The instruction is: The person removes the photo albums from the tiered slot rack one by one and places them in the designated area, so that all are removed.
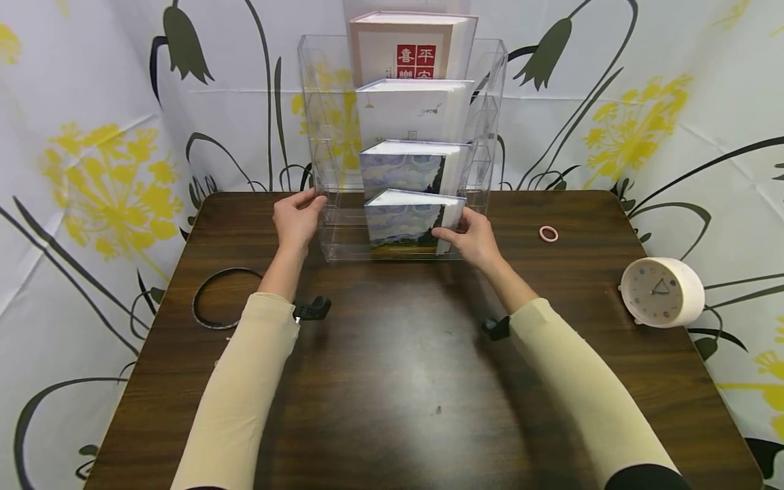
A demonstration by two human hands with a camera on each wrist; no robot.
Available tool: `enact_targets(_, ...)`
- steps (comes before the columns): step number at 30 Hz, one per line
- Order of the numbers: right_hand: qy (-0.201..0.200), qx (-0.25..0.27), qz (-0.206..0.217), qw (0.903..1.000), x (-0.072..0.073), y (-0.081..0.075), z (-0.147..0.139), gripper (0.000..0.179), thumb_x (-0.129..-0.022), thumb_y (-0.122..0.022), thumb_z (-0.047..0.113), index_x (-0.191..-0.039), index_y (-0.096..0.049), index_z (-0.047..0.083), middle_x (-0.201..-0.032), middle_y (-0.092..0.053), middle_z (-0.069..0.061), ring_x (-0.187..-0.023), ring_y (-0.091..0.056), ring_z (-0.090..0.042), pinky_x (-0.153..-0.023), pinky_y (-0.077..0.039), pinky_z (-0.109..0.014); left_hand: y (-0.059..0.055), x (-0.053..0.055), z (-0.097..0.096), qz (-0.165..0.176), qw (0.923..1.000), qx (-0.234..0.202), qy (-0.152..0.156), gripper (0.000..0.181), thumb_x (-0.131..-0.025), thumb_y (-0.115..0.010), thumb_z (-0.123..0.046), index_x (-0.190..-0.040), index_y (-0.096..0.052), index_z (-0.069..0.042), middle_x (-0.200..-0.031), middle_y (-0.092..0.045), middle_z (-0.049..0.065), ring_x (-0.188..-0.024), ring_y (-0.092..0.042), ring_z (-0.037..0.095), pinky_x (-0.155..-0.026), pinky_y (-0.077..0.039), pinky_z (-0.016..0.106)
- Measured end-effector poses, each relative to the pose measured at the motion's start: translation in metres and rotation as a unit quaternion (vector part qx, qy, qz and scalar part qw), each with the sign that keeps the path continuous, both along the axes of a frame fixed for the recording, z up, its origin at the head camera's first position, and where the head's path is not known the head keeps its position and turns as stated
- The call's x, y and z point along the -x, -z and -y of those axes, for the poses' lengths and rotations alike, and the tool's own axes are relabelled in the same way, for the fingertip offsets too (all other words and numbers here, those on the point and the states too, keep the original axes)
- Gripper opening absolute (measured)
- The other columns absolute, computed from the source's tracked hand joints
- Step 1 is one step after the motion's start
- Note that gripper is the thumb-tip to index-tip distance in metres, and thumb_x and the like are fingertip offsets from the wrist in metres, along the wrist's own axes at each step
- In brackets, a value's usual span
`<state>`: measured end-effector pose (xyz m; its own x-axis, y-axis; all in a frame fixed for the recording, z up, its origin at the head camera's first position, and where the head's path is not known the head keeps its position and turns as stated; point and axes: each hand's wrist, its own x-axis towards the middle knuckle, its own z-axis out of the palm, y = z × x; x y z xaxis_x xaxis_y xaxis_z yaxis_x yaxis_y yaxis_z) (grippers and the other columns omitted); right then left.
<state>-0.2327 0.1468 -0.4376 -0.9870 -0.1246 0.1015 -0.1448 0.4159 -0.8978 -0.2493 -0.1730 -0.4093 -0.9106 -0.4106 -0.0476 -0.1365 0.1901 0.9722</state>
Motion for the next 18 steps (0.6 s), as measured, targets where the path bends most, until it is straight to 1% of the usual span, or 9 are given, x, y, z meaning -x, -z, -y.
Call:
enact_targets(3,-0.001,-0.004,-0.014,0.9999,0.001,0.002,-0.003,0.032,-0.084,-0.080,0.019,-0.105,-0.064,0.001,-0.095,-0.070,-0.015,-0.089,-0.067,-0.025,-0.073,-0.053,-0.033,-0.003,0.001,-0.001,0.019,0.9988,-0.043,0.012,0.036,-0.089,-0.074,-0.018,-0.123,-0.069,-0.008,-0.117,-0.069,0.011,-0.089,-0.064,0.009,-0.064,-0.056,0.022)
enact_targets(5,-0.002,-0.007,-0.023,0.9997,0.001,0.002,-0.005,0.031,-0.084,-0.080,0.019,-0.103,-0.064,0.001,-0.093,-0.070,-0.015,-0.086,-0.067,-0.024,-0.070,-0.052,-0.031,-0.005,0.001,-0.001,0.027,0.9978,-0.058,0.017,0.036,-0.089,-0.074,-0.018,-0.123,-0.069,-0.008,-0.117,-0.069,0.011,-0.090,-0.064,0.009,-0.067,-0.058,0.026)
enact_targets(11,-0.006,-0.008,-0.037,0.9993,0.001,-0.002,-0.006,0.030,-0.084,-0.080,0.016,-0.103,-0.065,0.000,-0.091,-0.070,-0.015,-0.082,-0.066,-0.021,-0.065,-0.050,-0.026,-0.006,0.001,-0.002,0.034,0.9974,-0.061,0.018,0.036,-0.089,-0.074,-0.018,-0.124,-0.069,-0.009,-0.119,-0.069,0.009,-0.095,-0.065,0.011,-0.069,-0.058,0.029)
enact_targets(18,-0.018,-0.011,-0.058,0.9981,0.002,-0.012,-0.006,0.029,-0.084,-0.080,0.017,-0.103,-0.065,0.001,-0.089,-0.070,-0.014,-0.077,-0.063,-0.020,-0.063,-0.049,-0.027,-0.006,0.000,0.000,0.031,0.9981,-0.053,0.013,0.034,-0.090,-0.072,-0.017,-0.123,-0.069,-0.008,-0.118,-0.069,0.009,-0.094,-0.066,0.010,-0.065,-0.057,0.027)
